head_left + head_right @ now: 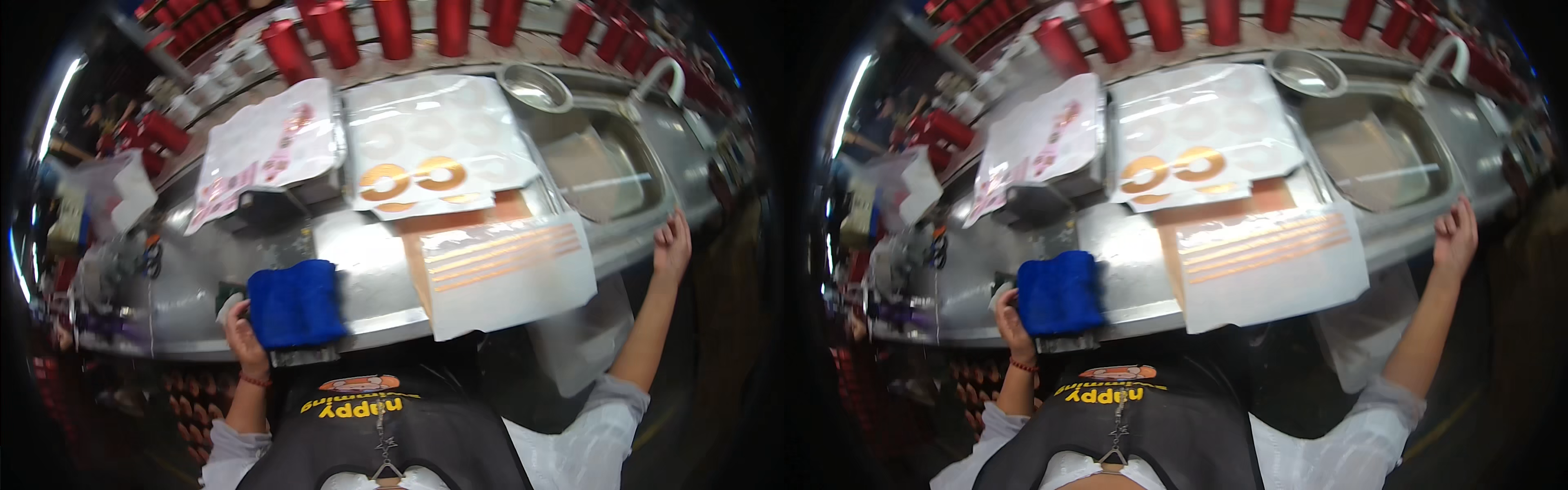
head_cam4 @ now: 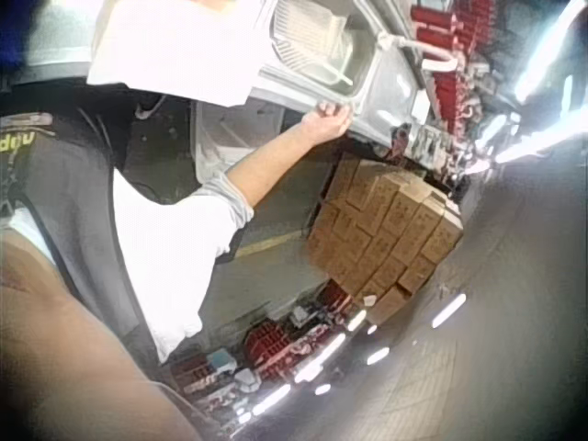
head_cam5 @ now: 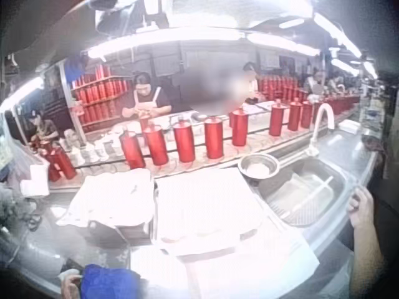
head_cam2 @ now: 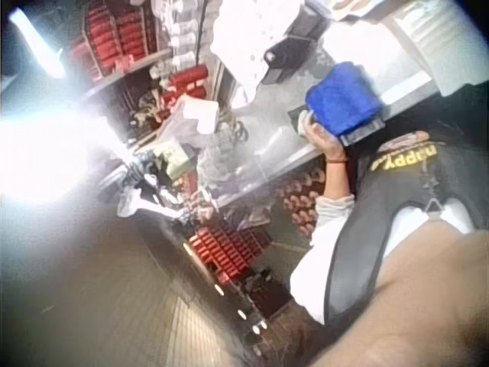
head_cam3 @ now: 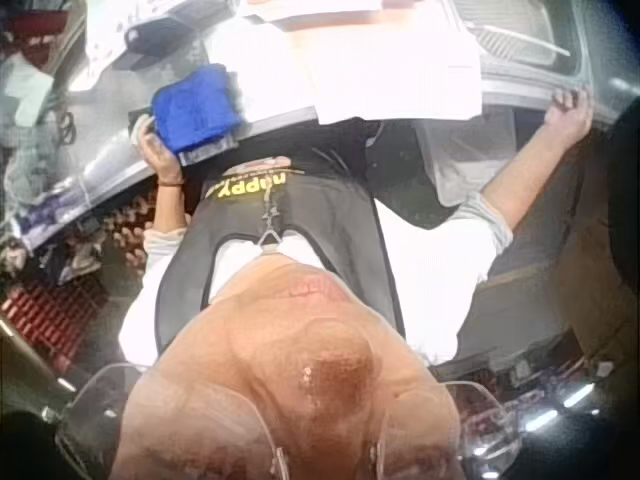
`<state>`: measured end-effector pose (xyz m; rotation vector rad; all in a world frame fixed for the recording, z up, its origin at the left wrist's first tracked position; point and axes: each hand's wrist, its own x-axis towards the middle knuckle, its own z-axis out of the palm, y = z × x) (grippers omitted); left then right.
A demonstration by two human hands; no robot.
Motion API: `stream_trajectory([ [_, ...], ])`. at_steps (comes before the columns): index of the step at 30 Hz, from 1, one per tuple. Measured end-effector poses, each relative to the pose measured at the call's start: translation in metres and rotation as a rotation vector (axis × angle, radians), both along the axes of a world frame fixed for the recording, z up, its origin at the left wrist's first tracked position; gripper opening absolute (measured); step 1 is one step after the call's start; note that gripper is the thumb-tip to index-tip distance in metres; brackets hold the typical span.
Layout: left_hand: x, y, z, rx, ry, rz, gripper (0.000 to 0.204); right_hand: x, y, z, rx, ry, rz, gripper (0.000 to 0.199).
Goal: The person cleans the neck of a bottle with a green sponge, then applies a red cylindrical label to the bottle body, smoothing it with both hands. They peel off the backing strip and place the finished bottle on a rack, repeating the process with another bottle.
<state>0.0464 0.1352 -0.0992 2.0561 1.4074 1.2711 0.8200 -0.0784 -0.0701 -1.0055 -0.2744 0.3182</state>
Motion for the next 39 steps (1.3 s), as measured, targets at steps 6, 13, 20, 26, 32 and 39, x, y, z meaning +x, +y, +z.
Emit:
stream_trajectory([
  [6, -0.013, 0.017, -0.011, -0.084, -0.083, -0.053, 0.063, 0.076, -0.028, 0.018, -0.064, 0.182, -0.059, 0.025],
  [13, -0.026, 0.022, -0.007, -0.251, -0.198, 0.003, 0.063, 0.09, 0.034, 0.045, -0.59, 0.014, 0.056, 0.028],
  [20, -0.025, 0.012, 0.002, -0.275, -0.049, 0.089, 0.065, 0.111, 0.128, 0.034, -1.278, -0.363, 0.415, 0.032],
  [26, -0.018, 0.009, 0.013, -0.424, 0.066, 0.245, 0.068, 0.103, 0.185, 0.015, -1.642, -0.412, 0.64, 0.026],
  [32, -0.039, -0.002, 0.007, -0.386, 0.473, 0.329, 0.059, 0.098, 0.15, -0.027, -1.579, 0.052, 0.512, 0.026],
  [39, -0.068, 0.009, -0.012, -0.376, 0.772, 0.207, 0.05, 0.136, 0.092, -0.159, -1.331, 0.446, 0.274, 0.044],
])
